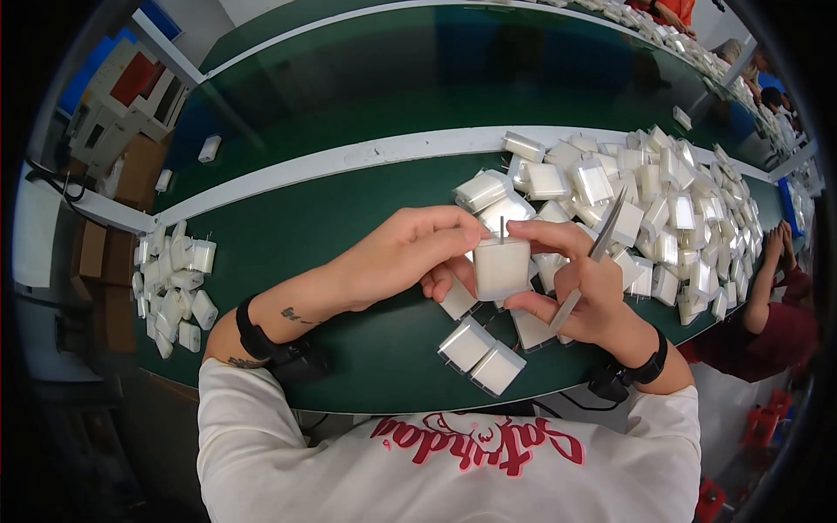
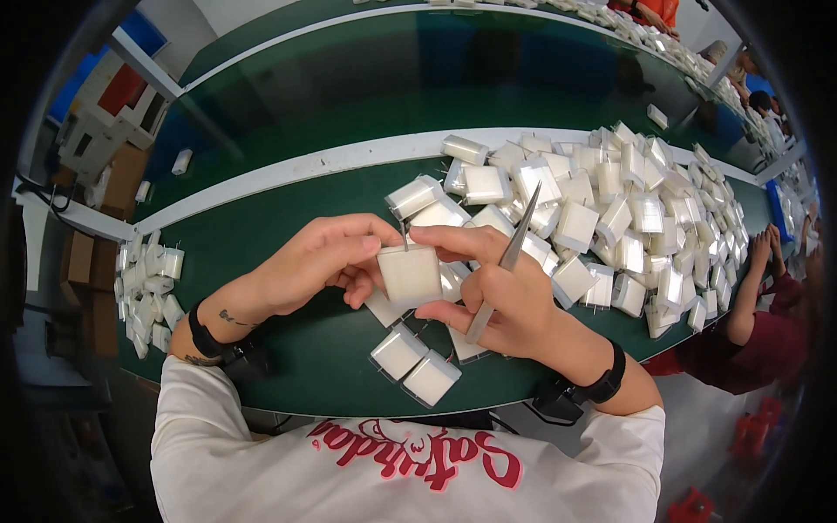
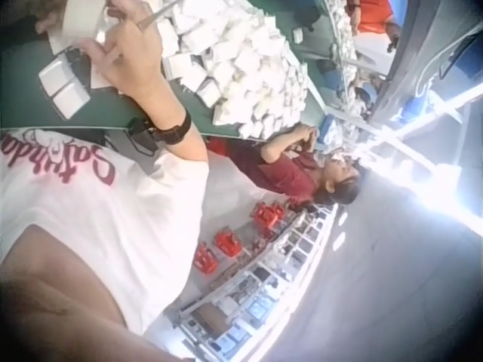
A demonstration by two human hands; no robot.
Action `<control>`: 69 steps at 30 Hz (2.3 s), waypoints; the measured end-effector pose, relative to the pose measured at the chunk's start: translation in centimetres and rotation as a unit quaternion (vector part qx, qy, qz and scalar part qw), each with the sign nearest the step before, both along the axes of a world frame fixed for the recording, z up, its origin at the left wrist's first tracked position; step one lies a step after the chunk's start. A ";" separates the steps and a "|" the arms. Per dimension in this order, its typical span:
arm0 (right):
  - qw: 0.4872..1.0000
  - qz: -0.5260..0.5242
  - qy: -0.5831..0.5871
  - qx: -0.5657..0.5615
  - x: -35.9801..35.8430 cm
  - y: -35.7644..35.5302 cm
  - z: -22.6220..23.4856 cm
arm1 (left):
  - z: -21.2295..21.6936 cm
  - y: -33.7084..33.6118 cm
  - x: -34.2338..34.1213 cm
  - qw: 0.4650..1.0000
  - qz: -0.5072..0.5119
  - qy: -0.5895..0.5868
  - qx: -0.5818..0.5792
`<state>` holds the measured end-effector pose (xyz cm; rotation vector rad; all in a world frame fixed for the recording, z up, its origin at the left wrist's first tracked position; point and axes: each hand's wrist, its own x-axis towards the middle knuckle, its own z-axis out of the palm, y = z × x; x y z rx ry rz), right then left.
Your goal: Manually assemble and inspect small white electronic or mechanical component housings on a conveyor line.
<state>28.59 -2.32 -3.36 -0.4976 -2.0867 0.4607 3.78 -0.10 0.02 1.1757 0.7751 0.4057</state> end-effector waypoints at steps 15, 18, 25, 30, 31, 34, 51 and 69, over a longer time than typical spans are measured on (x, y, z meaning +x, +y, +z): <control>0.996 0.014 0.058 -0.069 -0.2 -0.4 -0.1 | -0.1 -1.9 0.3 0.941 -0.006 0.072 0.330; 0.997 0.001 0.044 -0.065 -0.3 -0.5 -0.2 | -0.2 -1.8 0.4 0.924 0.001 0.081 0.374; 0.995 -0.005 0.081 -0.058 -0.4 -0.2 -0.8 | -0.4 -1.8 0.5 0.895 0.030 0.102 0.433; 0.991 0.005 0.110 -0.072 -0.8 -0.7 -1.0 | -0.7 -1.8 1.0 0.854 0.053 0.085 0.511; 0.990 0.007 0.121 -0.075 -0.8 -0.8 -1.0 | -0.7 -1.8 1.0 0.839 0.059 0.085 0.534; 0.990 0.006 0.120 -0.077 -0.7 -0.9 -0.7 | -0.4 -1.9 1.0 0.812 0.058 0.090 0.573; 0.988 -0.023 0.062 -0.137 -0.4 -0.5 -0.6 | 0.8 4.9 -3.4 0.773 0.288 0.252 0.506; 0.996 -0.005 0.042 -0.077 -0.2 -0.7 -0.5 | -6.4 8.0 -4.5 0.856 0.170 0.261 0.413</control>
